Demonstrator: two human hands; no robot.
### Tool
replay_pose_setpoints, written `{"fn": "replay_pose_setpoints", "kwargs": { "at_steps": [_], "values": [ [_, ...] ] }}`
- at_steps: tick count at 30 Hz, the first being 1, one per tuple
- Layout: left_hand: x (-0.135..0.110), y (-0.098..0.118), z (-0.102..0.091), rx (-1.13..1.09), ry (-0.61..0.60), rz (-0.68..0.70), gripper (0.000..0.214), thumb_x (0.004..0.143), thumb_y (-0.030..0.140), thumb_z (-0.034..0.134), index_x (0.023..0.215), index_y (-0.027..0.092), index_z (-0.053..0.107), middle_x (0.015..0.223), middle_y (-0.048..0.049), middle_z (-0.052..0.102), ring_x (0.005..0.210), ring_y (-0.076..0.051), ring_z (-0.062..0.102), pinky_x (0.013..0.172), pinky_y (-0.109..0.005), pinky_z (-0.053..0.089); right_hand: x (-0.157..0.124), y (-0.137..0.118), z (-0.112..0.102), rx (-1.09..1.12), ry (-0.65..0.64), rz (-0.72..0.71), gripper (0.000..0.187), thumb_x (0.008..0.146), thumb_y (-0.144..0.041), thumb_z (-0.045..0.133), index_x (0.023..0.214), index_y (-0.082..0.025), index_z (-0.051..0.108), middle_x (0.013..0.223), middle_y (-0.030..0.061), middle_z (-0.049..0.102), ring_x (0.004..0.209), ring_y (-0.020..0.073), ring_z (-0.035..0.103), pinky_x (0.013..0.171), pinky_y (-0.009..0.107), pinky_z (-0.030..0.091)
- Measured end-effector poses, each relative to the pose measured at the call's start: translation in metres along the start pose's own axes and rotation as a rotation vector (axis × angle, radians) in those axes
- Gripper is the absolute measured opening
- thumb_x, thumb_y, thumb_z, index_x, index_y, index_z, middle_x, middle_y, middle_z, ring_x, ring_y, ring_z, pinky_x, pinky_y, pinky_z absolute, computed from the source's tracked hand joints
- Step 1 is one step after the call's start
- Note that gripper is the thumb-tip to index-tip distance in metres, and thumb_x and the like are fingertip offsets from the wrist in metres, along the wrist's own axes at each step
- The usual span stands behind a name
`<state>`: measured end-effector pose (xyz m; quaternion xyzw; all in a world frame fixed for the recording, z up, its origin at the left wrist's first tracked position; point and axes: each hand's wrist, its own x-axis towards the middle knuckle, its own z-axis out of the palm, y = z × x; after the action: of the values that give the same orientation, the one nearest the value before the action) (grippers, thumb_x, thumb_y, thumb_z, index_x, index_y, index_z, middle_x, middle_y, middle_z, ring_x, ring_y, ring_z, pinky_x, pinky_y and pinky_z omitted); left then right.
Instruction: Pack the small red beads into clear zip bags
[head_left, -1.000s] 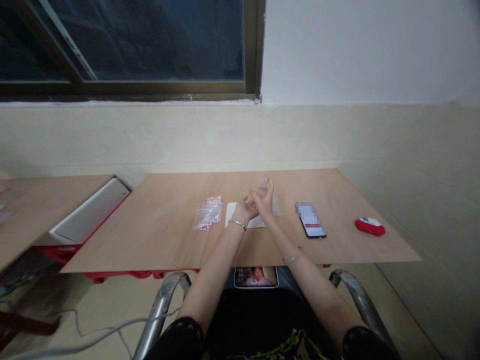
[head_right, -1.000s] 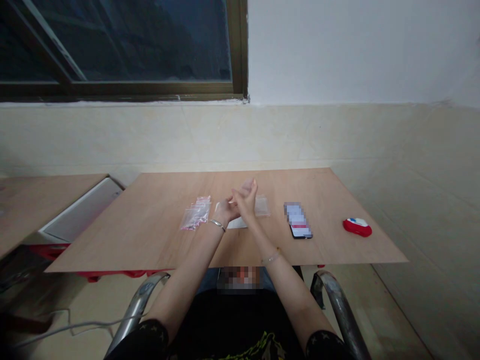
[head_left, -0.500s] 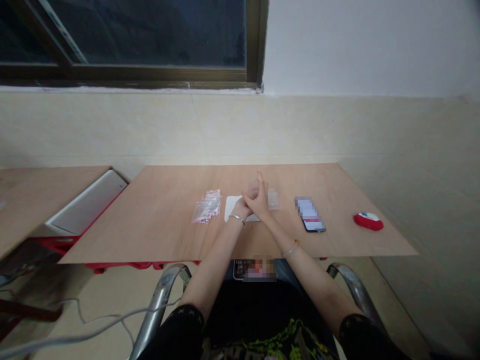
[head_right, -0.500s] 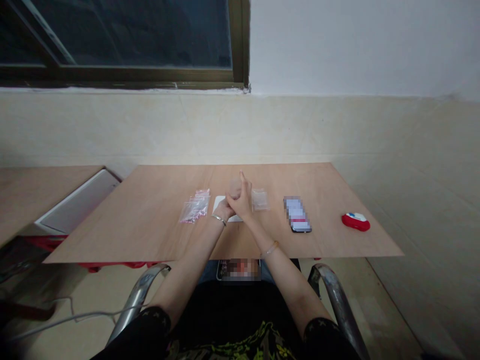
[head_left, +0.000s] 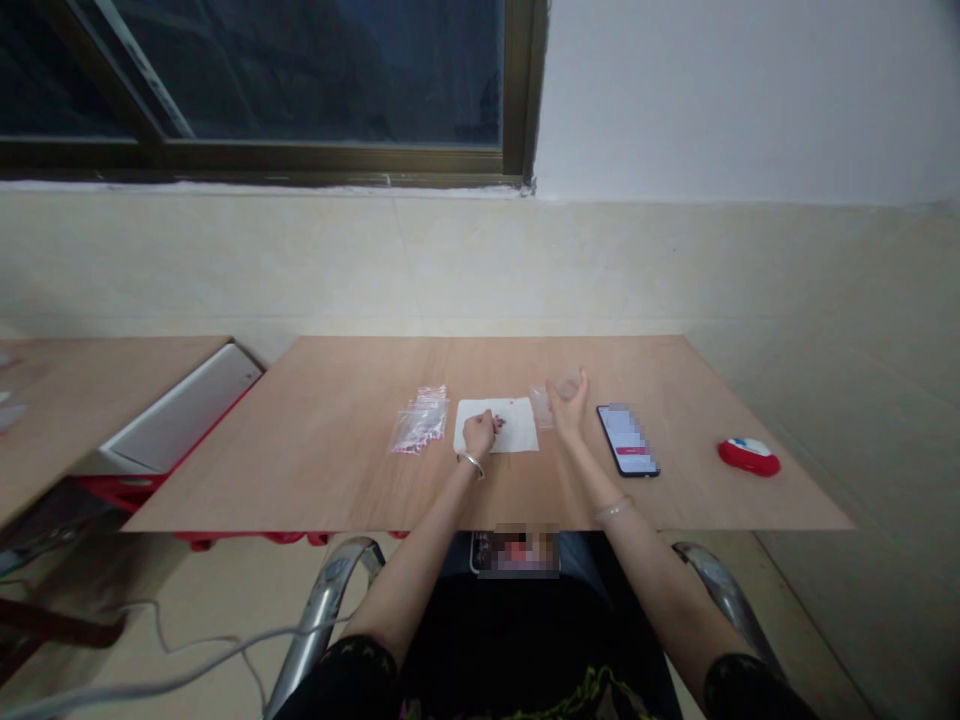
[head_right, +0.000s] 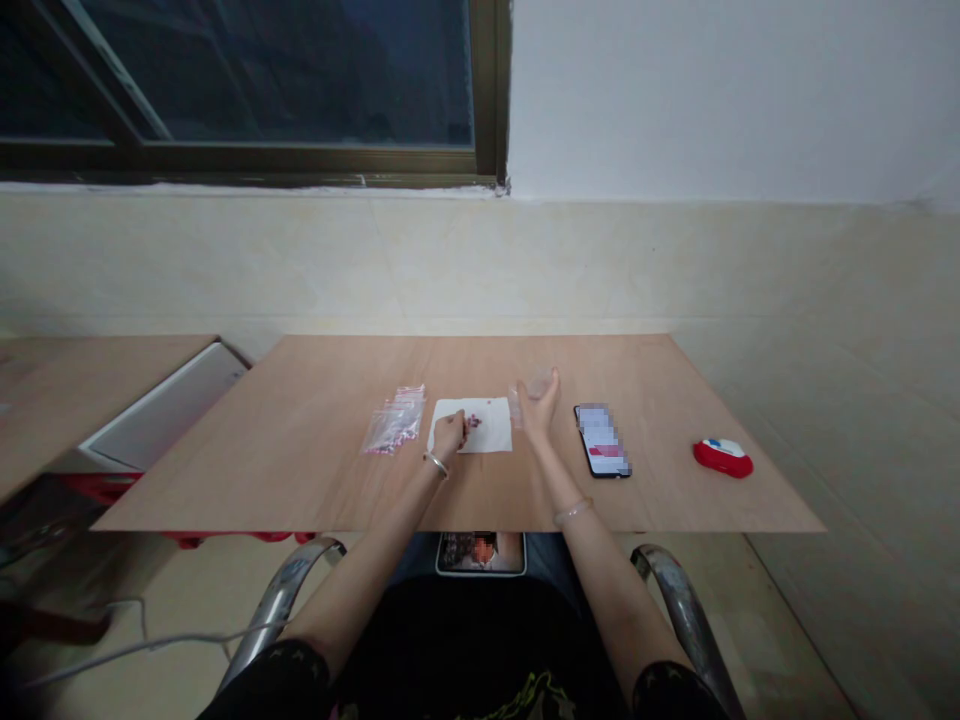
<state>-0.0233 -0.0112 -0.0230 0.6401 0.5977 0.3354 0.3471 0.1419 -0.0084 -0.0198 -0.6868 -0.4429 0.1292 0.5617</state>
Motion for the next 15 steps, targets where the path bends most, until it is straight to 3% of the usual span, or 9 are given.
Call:
{"fn": "replay_pose_setpoints", "kwargs": {
  "at_steps": [2, 5, 8, 12, 15],
  "values": [
    [0.01, -0.008, 0.002, 0.03, 0.071, -0.027, 0.035, 0.094, 0.038, 0.045, 0.085, 0.011, 0.064, 0.087, -0.0071, 0.066, 0.082, -0.019, 0.063, 0.073, -0.032, 0.049, 0.005, 0.008, -0.006, -0.121, -0.015, 0.001, 0.073, 0.086, -0.037, 0.048, 0.146, -0.01, 0.017, 0.147, 0.0222, 0.031, 0.136, 0.0279, 0.033, 0.108, 0.044, 0.033],
    [0.022, -0.018, 0.004, 0.058, 0.139, 0.002, 0.041, 0.092, 0.035, 0.041, 0.06, 0.015, 0.056, 0.065, -0.0076, 0.064, 0.068, -0.019, 0.061, 0.063, -0.029, 0.041, 0.008, 0.017, -0.007, -0.246, -0.114, 0.0, 0.071, 0.085, -0.034, 0.051, 0.145, -0.009, 0.023, 0.145, 0.0246, 0.034, 0.134, 0.0322, 0.035, 0.106, 0.046, 0.033],
    [0.028, -0.026, 0.005, 0.052, 0.148, 0.057, 0.033, 0.089, 0.031, 0.047, 0.059, 0.017, 0.052, 0.064, -0.0066, 0.063, 0.065, -0.018, 0.058, 0.062, -0.028, 0.037, 0.006, 0.023, -0.001, -0.345, -0.233, 0.003, 0.069, 0.085, -0.036, 0.051, 0.143, -0.007, 0.027, 0.144, 0.0262, 0.034, 0.133, 0.0353, 0.036, 0.105, 0.048, 0.032],
    [0.029, -0.037, 0.005, 0.017, 0.126, 0.104, 0.023, 0.086, 0.026, 0.049, 0.066, 0.016, 0.055, 0.071, -0.006, 0.065, 0.07, -0.016, 0.059, 0.067, -0.027, 0.04, 0.0, 0.028, 0.006, -0.466, -0.3, -0.007, 0.061, 0.088, -0.035, 0.052, 0.139, -0.005, 0.037, 0.145, 0.0271, 0.033, 0.134, 0.0362, 0.035, 0.107, 0.051, 0.029],
    [0.026, -0.041, 0.004, -0.017, 0.083, 0.131, 0.017, 0.085, 0.022, 0.049, 0.072, 0.015, 0.059, 0.077, -0.006, 0.067, 0.074, -0.015, 0.061, 0.07, -0.026, 0.043, -0.004, 0.027, 0.006, -0.451, -0.324, -0.08, 0.044, 0.091, -0.034, 0.053, 0.129, -0.013, 0.049, 0.137, 0.0189, 0.046, 0.124, 0.03, 0.047, 0.102, 0.049, 0.04]
  ]
}}
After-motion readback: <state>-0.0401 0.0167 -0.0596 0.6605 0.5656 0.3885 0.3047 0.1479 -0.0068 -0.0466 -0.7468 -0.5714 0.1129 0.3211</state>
